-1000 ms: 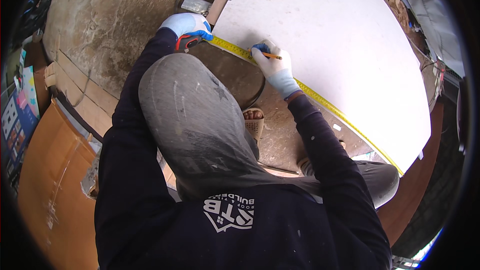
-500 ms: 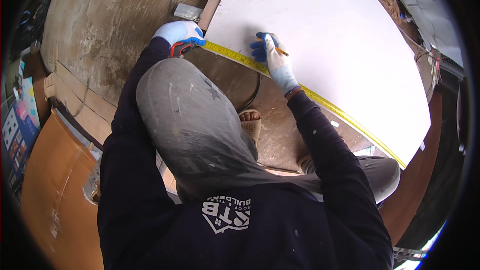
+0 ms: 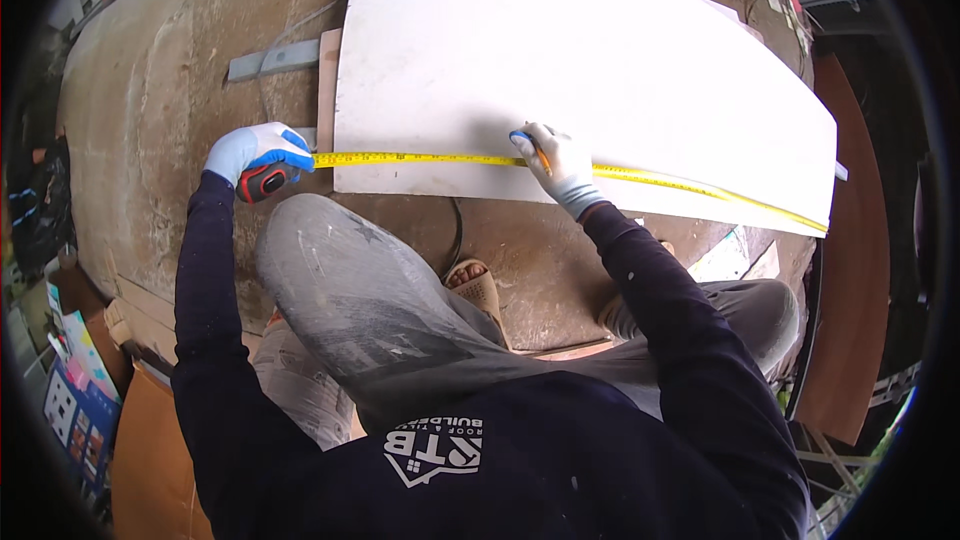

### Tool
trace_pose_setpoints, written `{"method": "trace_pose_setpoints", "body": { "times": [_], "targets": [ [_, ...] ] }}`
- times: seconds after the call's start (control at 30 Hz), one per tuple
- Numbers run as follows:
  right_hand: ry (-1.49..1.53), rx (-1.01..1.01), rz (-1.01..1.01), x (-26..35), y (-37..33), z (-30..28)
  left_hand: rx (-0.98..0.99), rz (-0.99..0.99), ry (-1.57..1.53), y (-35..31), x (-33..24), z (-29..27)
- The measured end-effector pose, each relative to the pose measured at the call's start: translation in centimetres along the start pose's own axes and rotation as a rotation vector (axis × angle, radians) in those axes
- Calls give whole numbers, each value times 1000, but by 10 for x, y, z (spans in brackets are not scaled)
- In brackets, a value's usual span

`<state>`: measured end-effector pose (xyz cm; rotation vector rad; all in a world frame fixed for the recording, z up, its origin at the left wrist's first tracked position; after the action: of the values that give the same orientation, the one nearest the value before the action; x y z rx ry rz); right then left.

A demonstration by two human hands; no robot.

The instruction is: The person puts on gloves, positions a board onto wooden supports, and measures and marks it using a triangle ruler, a tape measure, and a pencil.

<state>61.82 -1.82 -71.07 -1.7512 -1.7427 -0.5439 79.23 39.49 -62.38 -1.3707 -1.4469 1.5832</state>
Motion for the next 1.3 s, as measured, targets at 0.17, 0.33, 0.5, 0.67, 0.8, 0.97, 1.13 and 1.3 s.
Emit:
{"method": "trace_pose_setpoints", "body": {
  "times": [0.17, 0.33, 0.5, 0.67, 0.8, 0.97, 1.13, 1.3],
  "targets": [
    [-68, -87, 37, -16, -5, -50, 152, 53, 284, -3, -69, -5],
    [-131, -67, 40, -48, -3, -137, 257, 135, 219, -11, -134, 30],
    [-84, -51, 171, -81, -21, -226, 373, 201, 143, -38, -193, 74],
    [-295, -15, 304, -106, -63, -279, 502, 247, 74, -46, -244, 119],
    [-212, 55, 220, -107, -93, -306, 629, 254, 52, -42, -274, 160],
    [-194, -2, 288, -133, -139, -332, 720, 273, 75, -45, -294, 208],
    [-111, 91, 283, -128, -145, -302, 780, 237, 33, -27, -308, 273],
    [-80, 167, -57, -30, -129, -224, 815, 214, -75, -10, -327, 320]
  ]
}}
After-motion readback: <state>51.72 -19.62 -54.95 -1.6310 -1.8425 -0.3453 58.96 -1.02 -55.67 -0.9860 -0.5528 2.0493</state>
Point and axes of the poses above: each hand's wrist, its own y-axis towards the middle knuckle, its own z-axis out of the palm, x = y × z, the point moved 5 cm from there along y, towards the middle knuckle, and after that the axes turned 9 degrees about x, right-handed, at the moved point
